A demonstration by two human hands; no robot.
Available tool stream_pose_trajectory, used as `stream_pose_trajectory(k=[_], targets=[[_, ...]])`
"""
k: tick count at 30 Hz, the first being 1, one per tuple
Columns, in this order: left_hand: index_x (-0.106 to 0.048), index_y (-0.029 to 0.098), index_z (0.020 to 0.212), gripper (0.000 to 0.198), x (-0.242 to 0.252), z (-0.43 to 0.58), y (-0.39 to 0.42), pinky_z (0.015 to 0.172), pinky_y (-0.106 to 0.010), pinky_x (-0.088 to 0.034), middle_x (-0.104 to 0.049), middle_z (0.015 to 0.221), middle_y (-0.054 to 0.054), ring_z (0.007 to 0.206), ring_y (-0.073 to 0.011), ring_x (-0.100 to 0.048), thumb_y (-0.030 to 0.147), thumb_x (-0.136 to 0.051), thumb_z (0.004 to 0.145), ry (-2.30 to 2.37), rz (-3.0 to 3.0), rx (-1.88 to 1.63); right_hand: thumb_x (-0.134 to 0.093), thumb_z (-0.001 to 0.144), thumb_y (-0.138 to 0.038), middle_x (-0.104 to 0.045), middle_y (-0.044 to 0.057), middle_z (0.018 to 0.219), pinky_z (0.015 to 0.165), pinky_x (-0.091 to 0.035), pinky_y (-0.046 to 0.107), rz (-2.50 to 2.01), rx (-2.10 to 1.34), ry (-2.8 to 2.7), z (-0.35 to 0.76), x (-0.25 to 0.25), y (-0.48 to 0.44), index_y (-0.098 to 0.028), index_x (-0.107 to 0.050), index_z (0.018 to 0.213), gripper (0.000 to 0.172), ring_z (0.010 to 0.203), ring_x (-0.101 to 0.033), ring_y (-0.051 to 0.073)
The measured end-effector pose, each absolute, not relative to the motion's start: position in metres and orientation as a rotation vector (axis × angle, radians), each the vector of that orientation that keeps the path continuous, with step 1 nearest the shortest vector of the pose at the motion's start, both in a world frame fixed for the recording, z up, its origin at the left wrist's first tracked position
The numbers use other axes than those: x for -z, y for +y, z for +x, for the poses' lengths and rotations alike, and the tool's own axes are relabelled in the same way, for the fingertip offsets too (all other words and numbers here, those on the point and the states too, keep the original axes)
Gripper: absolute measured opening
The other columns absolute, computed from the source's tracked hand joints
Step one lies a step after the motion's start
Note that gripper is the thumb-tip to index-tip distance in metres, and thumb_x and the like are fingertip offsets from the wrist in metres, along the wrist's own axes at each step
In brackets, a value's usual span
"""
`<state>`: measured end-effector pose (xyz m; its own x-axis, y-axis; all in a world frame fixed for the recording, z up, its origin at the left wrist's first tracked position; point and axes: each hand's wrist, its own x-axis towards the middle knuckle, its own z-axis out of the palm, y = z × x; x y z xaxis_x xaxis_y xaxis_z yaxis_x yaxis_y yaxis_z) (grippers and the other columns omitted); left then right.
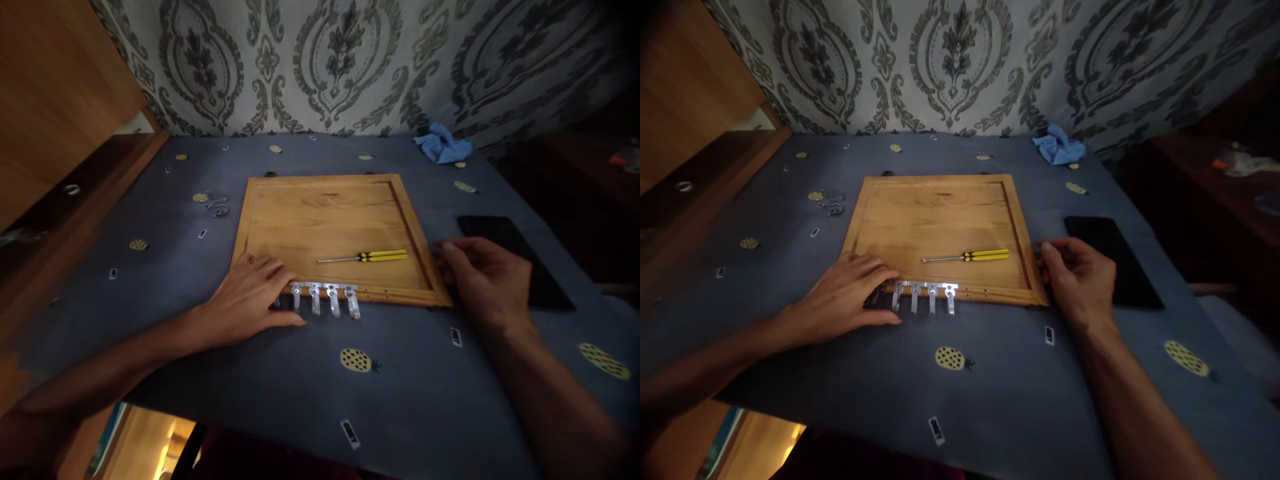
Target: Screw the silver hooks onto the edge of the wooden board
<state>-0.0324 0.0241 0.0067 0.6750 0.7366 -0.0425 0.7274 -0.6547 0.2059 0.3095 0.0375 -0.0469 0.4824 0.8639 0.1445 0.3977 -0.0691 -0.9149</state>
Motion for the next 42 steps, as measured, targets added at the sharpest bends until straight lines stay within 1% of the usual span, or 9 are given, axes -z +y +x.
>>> stream_pose_trajectory(k=[2, 4, 9, 19, 22, 26, 31, 36, 42], targets=[[-0.057, 0.017, 0.125, 0.076, -0.012, -0.039, 0.026, 0.093, -0.043, -0.043, -0.066, 0.117, -0.01, 0.11, -0.0303, -0.059, 0.075, -0.067, 0.078, 1.194, 2.689, -0.073, -0.07, 0.06, -0.051, -0.059, 0.0, 0.057, 0.043, -0.036, 0.024, -1.676, -0.537, -1.103, 0.311, 0.048, 0.037, -0.02, -0.066, 0.074, 0.034, 0.044, -0.047, 0.012], [-0.055, 0.017, 0.127, 0.08, -0.016, -0.046, 0.027, 0.093, -0.042, -0.042, -0.065, 0.119, -0.009, 0.112, -0.03, -0.058, 0.076, -0.07, 0.075, 1.203, 2.687, -0.067, -0.071, 0.061, -0.051, -0.058, 0.0, 0.056, 0.042, -0.036, 0.024, -1.679, -0.525, -1.113, 0.312, 0.049, 0.038, -0.021, -0.065, 0.074, 0.034, 0.044, -0.046, 0.012], [-0.058, 0.02, 0.117, 0.059, -0.012, -0.055, 0.022, 0.093, -0.041, -0.043, -0.064, 0.115, -0.007, 0.11, -0.0275, -0.057, 0.065, -0.072, 0.082, 1.214, 2.648, -0.045, -0.072, 0.06, -0.053, -0.059, 0.0, 0.056, 0.042, -0.036, 0.024, -1.681, -0.529, -1.104, 0.313, 0.05, 0.038, -0.021, -0.065, 0.073, 0.035, 0.043, -0.047, 0.012], [-0.06, 0.019, 0.112, 0.042, -0.003, -0.05, 0.016, 0.092, -0.042, -0.046, -0.065, 0.112, -0.007, 0.107, -0.0266, -0.059, 0.049, -0.075, 0.086, 1.239, 2.612, -0.122, -0.072, 0.06, -0.053, -0.058, 0.0, 0.056, 0.041, -0.036, 0.023, -1.667, -0.549, -1.115, 0.31, 0.046, 0.036, -0.02, -0.066, 0.074, 0.037, 0.044, -0.047, 0.011], [-0.06, 0.02, 0.111, 0.044, -0.001, -0.05, 0.015, 0.091, -0.042, -0.046, -0.065, 0.111, -0.006, 0.105, -0.0266, -0.06, 0.055, -0.072, 0.087, 1.255, 2.645, -0.152, -0.072, 0.062, -0.053, -0.059, 0.0, 0.057, 0.042, -0.038, 0.023, -1.649, -0.545, -1.14, 0.31, 0.046, 0.036, -0.019, -0.066, 0.076, 0.038, 0.044, -0.047, 0.011], [-0.062, 0.019, 0.109, 0.056, -0.001, -0.043, 0.014, 0.092, -0.044, -0.046, -0.067, 0.108, -0.008, 0.105, -0.0288, -0.06, 0.068, -0.068, 0.083, 1.294, 2.736, -0.12, -0.073, 0.063, -0.055, -0.056, -0.002, 0.056, 0.041, -0.037, 0.023, -1.64, -0.545, -1.142, 0.312, 0.048, 0.037, -0.019, -0.065, 0.075, 0.038, 0.043, -0.046, 0.011], [-0.064, 0.018, 0.104, 0.061, -0.003, -0.028, 0.014, 0.092, -0.045, -0.046, -0.068, 0.104, -0.008, 0.102, -0.0296, -0.062, 0.074, -0.063, 0.082, 1.326, 2.813, -0.071, -0.071, 0.063, -0.053, -0.057, -0.001, 0.057, 0.042, -0.038, 0.024, -1.638, -0.553, -1.143, 0.312, 0.048, 0.037, -0.019, -0.067, 0.076, 0.037, 0.044, -0.047, 0.012], [-0.063, 0.017, 0.095, 0.057, 0.0, -0.025, 0.014, 0.087, -0.043, -0.048, -0.067, 0.095, -0.007, 0.095, -0.0281, -0.063, 0.073, -0.062, 0.084, 1.317, 2.847, -0.11, -0.07, 0.064, -0.051, -0.058, -0.001, 0.056, 0.042, -0.037, 0.024, -1.635, -0.561, -1.149, 0.312, 0.046, 0.036, -0.018, -0.067, 0.076, 0.035, 0.043, -0.047, 0.011], [-0.062, 0.02, 0.095, 0.05, 0.002, -0.028, 0.014, 0.084, -0.041, -0.048, -0.066, 0.094, -0.005, 0.093, -0.0257, -0.062, 0.07, -0.06, 0.088, 1.297, 2.869, -0.162, -0.07, 0.064, -0.052, -0.058, -0.001, 0.055, 0.041, -0.038, 0.023, -1.643, -0.56, -1.138, 0.314, 0.047, 0.037, -0.018, -0.068, 0.076, 0.036, 0.043, -0.048, 0.012]])
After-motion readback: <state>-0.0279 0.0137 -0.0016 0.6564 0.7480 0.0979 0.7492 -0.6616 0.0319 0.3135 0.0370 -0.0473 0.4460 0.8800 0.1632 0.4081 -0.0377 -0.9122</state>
